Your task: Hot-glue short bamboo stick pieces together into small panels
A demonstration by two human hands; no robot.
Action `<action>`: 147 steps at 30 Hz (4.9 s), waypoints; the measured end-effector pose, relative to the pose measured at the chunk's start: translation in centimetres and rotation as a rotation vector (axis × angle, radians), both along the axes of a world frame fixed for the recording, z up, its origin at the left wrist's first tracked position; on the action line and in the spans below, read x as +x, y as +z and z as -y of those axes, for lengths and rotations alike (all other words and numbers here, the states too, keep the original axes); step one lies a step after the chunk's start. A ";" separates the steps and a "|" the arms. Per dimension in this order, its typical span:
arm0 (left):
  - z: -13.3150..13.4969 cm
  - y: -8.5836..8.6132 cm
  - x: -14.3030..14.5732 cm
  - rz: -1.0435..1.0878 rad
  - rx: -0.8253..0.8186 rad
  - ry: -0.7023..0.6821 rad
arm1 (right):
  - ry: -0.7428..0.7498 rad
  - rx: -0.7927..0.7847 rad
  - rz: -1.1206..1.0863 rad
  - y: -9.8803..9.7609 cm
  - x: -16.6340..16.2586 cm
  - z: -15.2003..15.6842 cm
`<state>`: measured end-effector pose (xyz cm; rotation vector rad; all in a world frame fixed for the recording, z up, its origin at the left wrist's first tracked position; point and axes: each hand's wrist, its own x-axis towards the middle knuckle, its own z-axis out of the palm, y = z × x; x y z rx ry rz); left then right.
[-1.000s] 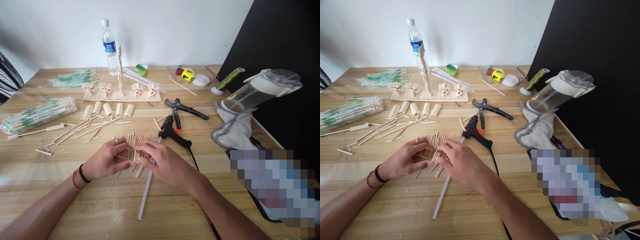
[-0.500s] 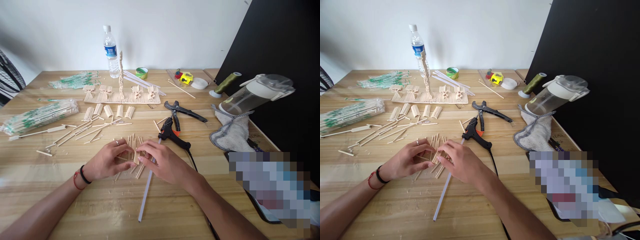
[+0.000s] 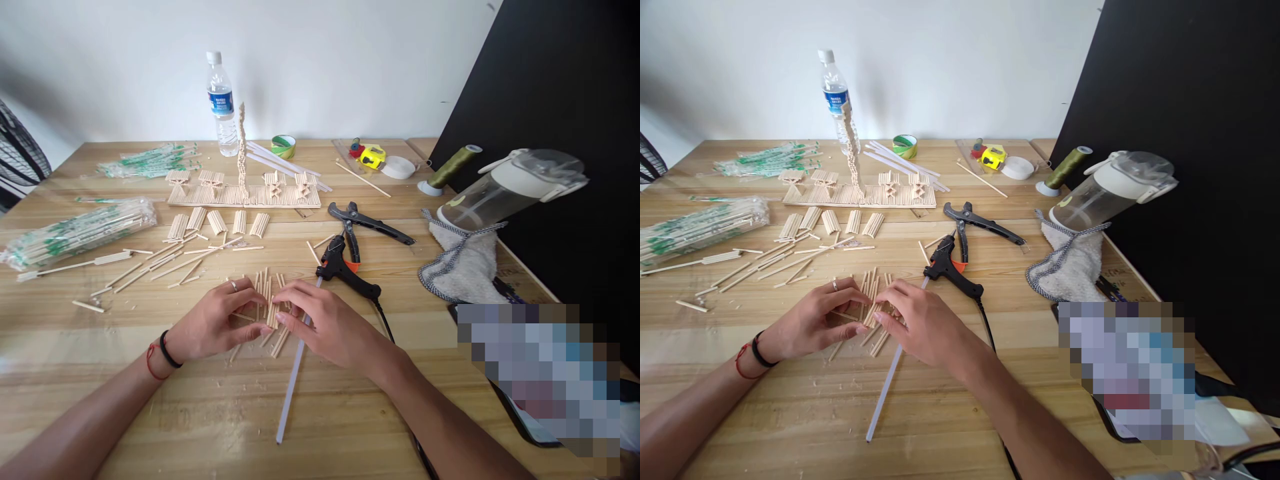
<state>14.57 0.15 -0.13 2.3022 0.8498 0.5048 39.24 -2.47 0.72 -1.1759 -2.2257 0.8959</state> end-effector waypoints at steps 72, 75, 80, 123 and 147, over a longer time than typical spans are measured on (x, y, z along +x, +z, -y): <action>-0.1 0.4 0.0 -0.020 -0.022 0.008 | 0.009 -0.042 0.041 0.5 0.2 0.3; -0.1 0.3 0.0 -0.018 -0.020 0.007 | 0.007 -0.032 0.040 0.5 0.1 0.3; -0.1 0.3 0.0 -0.030 -0.019 0.004 | 0.012 -0.019 0.040 0.7 0.1 0.3; 0.0 0.1 0.0 -0.005 -0.009 -0.004 | 0.010 -0.033 0.036 0.3 0.1 0.2; 0.0 0.3 0.0 -0.011 -0.005 0.007 | 0.013 -0.038 0.034 0.5 0.2 0.1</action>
